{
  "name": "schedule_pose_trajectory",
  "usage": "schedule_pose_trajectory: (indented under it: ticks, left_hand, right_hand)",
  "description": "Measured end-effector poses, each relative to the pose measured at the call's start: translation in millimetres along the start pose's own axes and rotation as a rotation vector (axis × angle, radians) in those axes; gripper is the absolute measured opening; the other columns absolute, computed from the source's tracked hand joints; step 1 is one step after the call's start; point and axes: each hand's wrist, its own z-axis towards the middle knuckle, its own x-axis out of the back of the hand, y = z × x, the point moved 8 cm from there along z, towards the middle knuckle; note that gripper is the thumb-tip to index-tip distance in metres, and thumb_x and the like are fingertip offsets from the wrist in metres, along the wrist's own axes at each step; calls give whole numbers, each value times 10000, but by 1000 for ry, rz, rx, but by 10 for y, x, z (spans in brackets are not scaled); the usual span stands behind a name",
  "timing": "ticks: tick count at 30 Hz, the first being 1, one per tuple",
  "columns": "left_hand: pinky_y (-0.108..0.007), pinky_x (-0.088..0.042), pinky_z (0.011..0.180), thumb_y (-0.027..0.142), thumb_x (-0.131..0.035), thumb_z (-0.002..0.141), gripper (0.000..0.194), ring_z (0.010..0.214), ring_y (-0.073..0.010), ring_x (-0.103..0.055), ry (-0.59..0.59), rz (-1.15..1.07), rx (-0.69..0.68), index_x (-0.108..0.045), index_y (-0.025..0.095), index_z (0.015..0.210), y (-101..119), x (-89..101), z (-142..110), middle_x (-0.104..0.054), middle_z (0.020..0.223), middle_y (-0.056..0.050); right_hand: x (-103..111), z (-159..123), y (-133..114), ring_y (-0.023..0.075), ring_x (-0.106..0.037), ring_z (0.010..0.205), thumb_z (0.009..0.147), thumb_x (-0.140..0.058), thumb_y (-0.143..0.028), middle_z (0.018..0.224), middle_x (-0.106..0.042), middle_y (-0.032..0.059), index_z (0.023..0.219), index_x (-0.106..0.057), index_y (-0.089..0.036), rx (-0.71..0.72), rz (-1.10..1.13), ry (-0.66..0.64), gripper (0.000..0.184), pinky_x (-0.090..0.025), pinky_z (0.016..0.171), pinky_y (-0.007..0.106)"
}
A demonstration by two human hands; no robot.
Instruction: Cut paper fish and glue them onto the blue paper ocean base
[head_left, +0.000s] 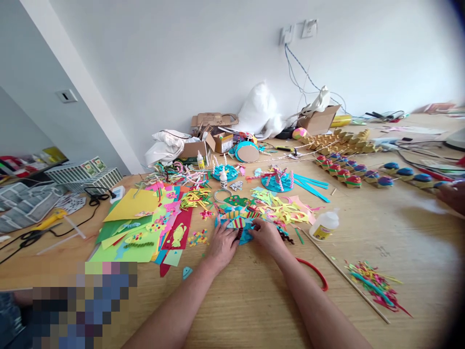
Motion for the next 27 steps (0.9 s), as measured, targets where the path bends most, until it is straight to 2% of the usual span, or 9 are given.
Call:
schedule_pose_trajectory:
  ticks: [16, 27]
  left_hand:
    - [-481, -282, 1022, 166, -528, 820, 243, 1054, -233, -526, -30, 12, 10, -583, 187, 1055, -13, -26, 0, -629, 1078, -63]
    - [-486, -292, 1016, 161, -543, 807, 261, 1078, -242, -514, -16, 2, 5, -578, 193, 1063, -20, -27, -5, -624, 1078, -64]
  right_hand:
    - [-4, -33, -18, 126, -526, 587, 676, -551, -219, 660, -616, 5, 730, -599, -187, -1, 1, -26, 79, -337, 532, 210]
    - [2, -48, -26, 128, -528, 590, 679, -548, -226, 654, -608, 3, 759, -594, -184, 2, 5, -17, 101, -346, 538, 209]
